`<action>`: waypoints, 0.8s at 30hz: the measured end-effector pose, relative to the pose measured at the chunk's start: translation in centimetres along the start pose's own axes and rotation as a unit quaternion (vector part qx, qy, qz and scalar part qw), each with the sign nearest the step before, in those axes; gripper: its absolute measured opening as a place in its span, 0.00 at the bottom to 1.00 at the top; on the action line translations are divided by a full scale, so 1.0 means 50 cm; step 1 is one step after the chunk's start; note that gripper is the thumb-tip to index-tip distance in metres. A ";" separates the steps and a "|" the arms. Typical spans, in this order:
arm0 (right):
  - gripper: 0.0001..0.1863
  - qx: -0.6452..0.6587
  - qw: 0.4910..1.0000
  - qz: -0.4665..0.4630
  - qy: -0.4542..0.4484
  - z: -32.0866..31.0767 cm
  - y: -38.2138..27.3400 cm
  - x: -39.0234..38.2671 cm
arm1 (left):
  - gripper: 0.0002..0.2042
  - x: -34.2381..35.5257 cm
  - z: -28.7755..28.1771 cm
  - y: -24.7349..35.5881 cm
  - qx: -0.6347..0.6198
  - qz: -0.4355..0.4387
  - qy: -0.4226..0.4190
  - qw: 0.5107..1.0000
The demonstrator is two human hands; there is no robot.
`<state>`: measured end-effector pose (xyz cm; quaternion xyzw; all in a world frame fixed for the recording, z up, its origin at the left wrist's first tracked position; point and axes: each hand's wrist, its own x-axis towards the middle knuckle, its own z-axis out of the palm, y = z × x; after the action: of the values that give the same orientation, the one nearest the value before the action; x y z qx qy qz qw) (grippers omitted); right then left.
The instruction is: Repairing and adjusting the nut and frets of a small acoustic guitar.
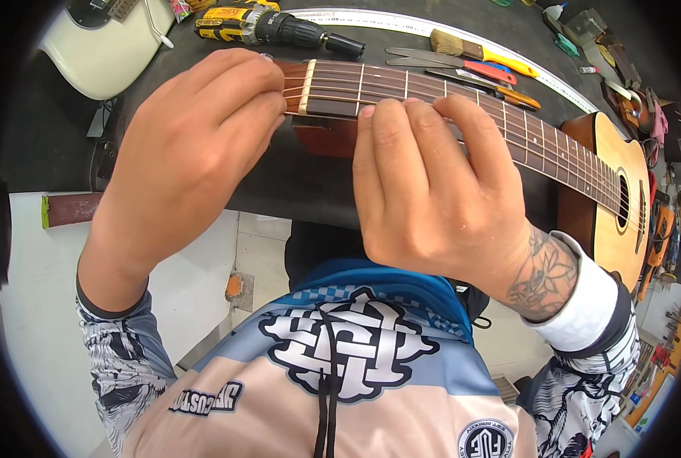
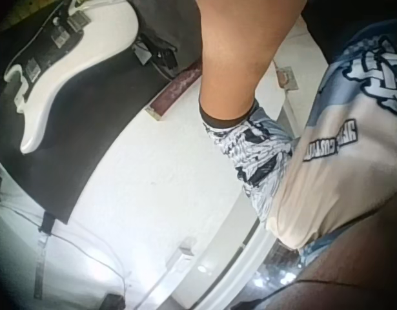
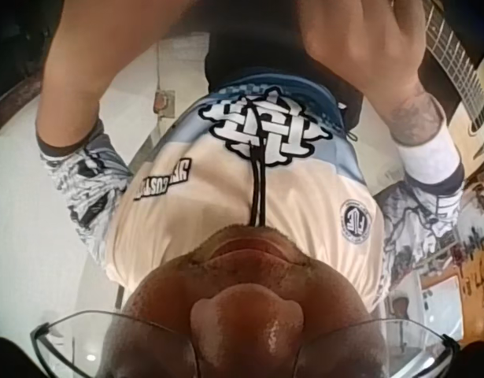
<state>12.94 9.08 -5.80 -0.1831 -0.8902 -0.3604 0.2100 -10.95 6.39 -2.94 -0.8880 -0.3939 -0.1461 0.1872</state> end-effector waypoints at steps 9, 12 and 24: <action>0.12 -0.048 0.998 0.006 -0.029 0.008 -0.024 0.003 | 0.06 0.017 0.013 -0.010 0.047 0.035 -0.070 0.996; 0.10 -0.045 0.999 0.006 -0.005 0.010 -0.024 0.001 | 0.07 0.024 0.006 -0.009 0.068 0.058 -0.060 0.994; 0.09 -0.124 0.992 0.002 -0.024 0.027 -0.022 0.007 | 0.14 0.028 0.033 -0.010 0.074 0.076 -0.006 0.994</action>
<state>11.82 9.37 -7.11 -0.2184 -0.8427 -0.4635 0.1654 -10.21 8.36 -3.74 -0.8999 -0.3357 -0.0965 0.2611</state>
